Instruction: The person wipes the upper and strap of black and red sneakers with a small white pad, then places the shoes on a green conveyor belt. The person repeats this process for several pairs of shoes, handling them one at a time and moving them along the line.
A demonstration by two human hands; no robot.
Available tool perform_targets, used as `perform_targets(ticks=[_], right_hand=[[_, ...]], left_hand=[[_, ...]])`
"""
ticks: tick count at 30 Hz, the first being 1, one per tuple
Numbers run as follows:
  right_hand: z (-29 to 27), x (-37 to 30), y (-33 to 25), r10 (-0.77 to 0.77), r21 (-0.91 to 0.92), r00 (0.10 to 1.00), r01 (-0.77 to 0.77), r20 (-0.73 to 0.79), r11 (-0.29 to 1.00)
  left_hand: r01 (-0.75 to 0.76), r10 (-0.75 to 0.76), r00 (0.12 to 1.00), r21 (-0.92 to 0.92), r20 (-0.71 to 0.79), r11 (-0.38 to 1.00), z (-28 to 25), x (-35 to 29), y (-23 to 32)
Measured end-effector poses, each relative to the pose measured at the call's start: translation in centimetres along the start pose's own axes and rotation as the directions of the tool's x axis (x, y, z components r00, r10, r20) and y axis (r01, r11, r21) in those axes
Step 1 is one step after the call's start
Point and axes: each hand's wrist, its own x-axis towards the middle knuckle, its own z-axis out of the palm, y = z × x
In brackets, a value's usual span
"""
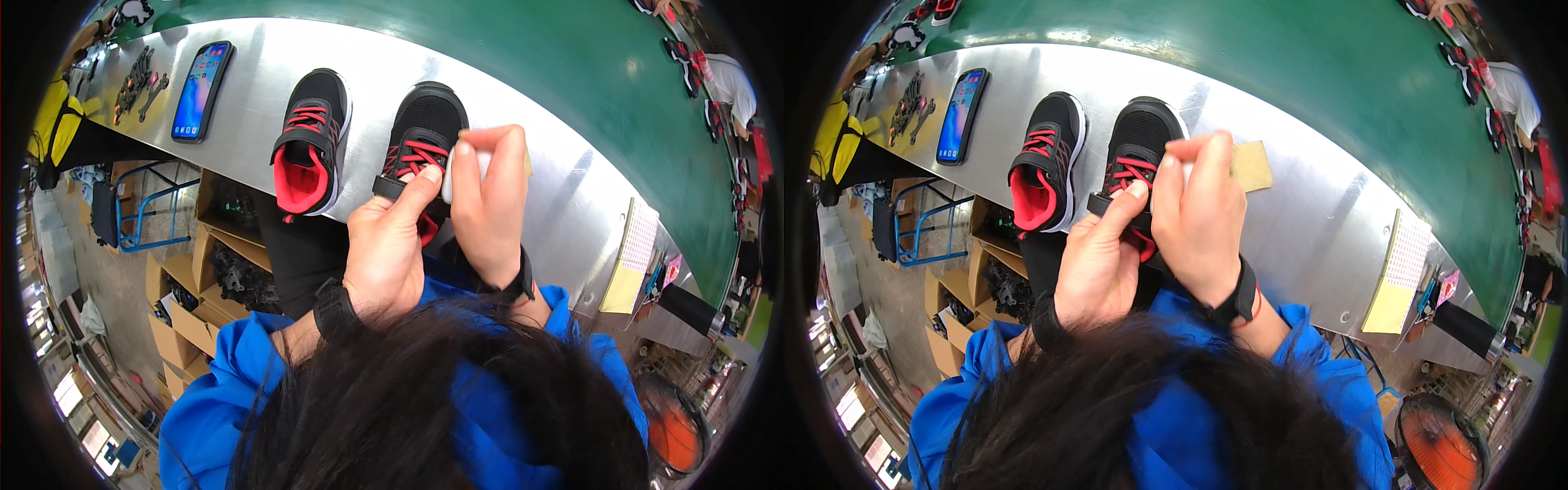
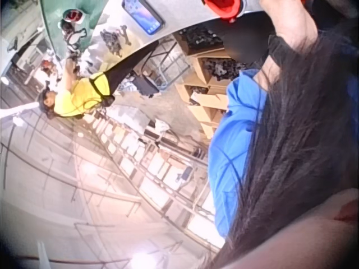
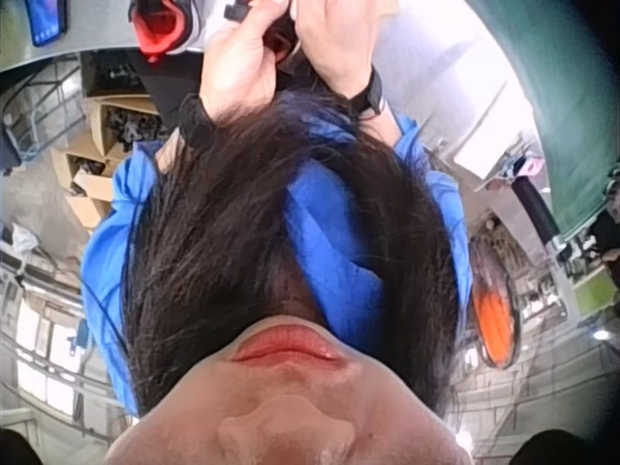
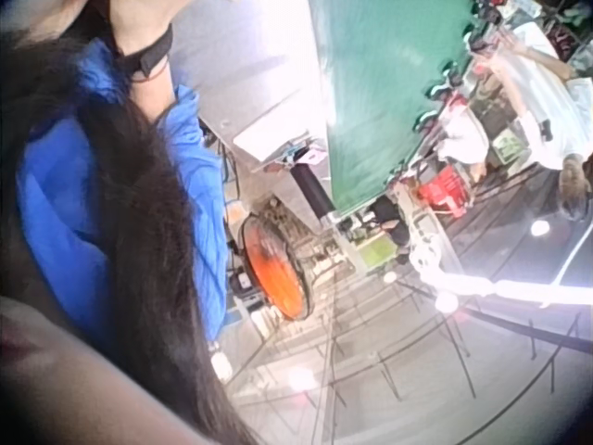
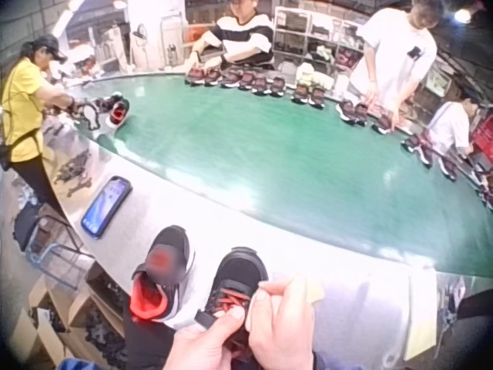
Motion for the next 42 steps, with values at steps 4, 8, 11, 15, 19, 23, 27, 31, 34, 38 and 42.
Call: perform_targets(ticks=[4, 8, 11, 15, 19, 23, 27, 31, 34, 38, 42], right_hand=[[0.1, -0.4, -0.2, 0.053, 0.008, 0.998, -0.053, -0.035, 0.999], [-0.3, -1.4, -1.3, 0.09, 0.083, 0.993, -0.096, 0.074, 0.992], [0.6, 0.7, 0.2, 0.029, 0.044, 0.999, -0.028, -0.039, 0.999], [-0.1, -0.9, -0.9, 0.008, 0.009, 1.0, -0.008, 0.029, 1.0], [0.1, 0.3, -0.3, 0.017, 0.007, 0.999, -0.017, 0.036, 1.0], [0.0, 0.3, -0.6, 0.073, 0.008, 0.997, -0.073, 0.026, 0.997], [-0.2, 0.1, -0.3, -0.022, -0.028, 0.999, 0.023, 0.034, 0.999], [0.3, 1.1, 0.5, 0.033, 0.037, 0.999, -0.033, -0.009, 0.999], [-0.3, -1.1, -1.5, 0.103, 0.083, 0.992, -0.109, 0.078, 0.991], [0.4, 1.4, 0.4, -0.001, 0.022, 1.0, 0.002, -0.028, 1.0], [-0.1, 0.1, -0.6, 0.056, 0.035, 0.998, -0.056, 0.003, 0.998]], left_hand=[[-0.024, 0.024, 1.0, 0.021, -0.005, 0.999, 0.3, -0.2, 0.3], [-0.049, 0.049, 0.999, 0.003, 0.012, 0.999, 0.2, -0.5, 0.2], [-0.017, 0.017, 1.0, 0.023, 0.003, 1.0, -0.3, 0.0, 0.4], [-0.042, 0.042, 0.999, 0.0, -0.002, 0.999, 0.5, -0.4, 0.3], [-0.017, 0.017, 1.0, 0.008, 0.009, 1.0, -0.3, 0.1, 0.2], [-0.057, 0.056, 0.998, 0.064, 0.01, 0.996, -0.5, -0.1, 0.1], [-0.006, 0.003, 0.998, 0.05, 0.062, 0.999, -0.7, -0.1, 0.0], [-0.033, 0.028, 0.998, 0.083, 0.051, 0.996, -0.9, 0.1, -0.2], [-0.035, 0.032, 0.998, 0.071, 0.055, 0.997, -0.4, 0.0, 0.0], [-0.055, 0.052, 0.997, 0.069, 0.048, 0.996, -0.5, 0.4, 0.0], [-0.056, 0.05, 0.997, 0.102, 0.061, 0.993, -0.7, 0.2, -0.1]])
